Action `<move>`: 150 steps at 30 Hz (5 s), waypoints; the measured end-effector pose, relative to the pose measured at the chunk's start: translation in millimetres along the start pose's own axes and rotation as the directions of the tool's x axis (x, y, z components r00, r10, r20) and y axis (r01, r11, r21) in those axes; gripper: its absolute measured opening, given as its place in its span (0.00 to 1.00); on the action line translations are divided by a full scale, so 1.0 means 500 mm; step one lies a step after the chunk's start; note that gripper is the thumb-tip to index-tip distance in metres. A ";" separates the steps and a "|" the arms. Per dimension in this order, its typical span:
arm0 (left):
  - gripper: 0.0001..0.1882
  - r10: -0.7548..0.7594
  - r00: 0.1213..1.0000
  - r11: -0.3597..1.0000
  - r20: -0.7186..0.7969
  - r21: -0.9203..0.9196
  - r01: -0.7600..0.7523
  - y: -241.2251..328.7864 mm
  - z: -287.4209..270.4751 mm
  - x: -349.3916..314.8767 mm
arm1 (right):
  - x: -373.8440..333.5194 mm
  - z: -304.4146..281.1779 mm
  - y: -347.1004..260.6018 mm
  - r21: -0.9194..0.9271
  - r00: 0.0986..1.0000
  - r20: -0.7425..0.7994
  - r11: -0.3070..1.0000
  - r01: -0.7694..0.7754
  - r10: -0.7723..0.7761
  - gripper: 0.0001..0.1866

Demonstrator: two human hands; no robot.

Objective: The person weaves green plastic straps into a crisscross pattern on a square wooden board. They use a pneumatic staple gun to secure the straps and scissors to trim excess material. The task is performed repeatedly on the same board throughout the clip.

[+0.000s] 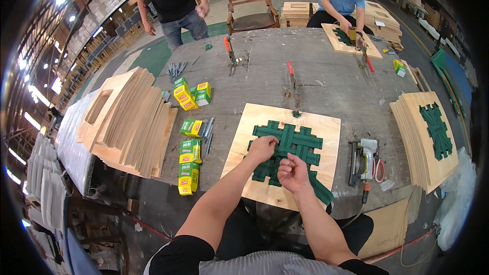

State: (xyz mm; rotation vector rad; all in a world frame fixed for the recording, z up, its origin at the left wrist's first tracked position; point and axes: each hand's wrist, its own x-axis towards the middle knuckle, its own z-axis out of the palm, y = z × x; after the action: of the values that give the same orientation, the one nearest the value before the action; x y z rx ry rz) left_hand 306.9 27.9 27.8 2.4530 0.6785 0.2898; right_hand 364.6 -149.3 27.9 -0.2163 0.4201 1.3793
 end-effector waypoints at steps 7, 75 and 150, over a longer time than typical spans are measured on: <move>0.16 -0.247 0.924 0.949 0.291 -0.119 0.291 0.035 -0.024 0.010 | 0.060 0.009 -0.040 0.051 0.994 -0.079 0.996 -0.069 0.073 0.23; 0.14 -0.419 0.907 0.734 0.029 -0.578 0.357 0.038 -0.102 0.094 | -0.408 -0.216 -0.099 -1.000 0.804 -0.019 -0.002 -0.026 -0.595 0.09; 0.29 -0.068 0.986 0.938 -0.153 0.326 0.115 -0.042 -0.023 -0.012 | 0.351 0.201 -0.133 -0.625 0.835 0.403 -0.779 -0.049 -0.375 0.13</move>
State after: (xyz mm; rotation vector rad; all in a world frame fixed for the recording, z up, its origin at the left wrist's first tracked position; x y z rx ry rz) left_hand 289.3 45.0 24.7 2.7294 0.9689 0.3351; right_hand 469.0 35.7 40.6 -2.2206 -1.2025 0.4349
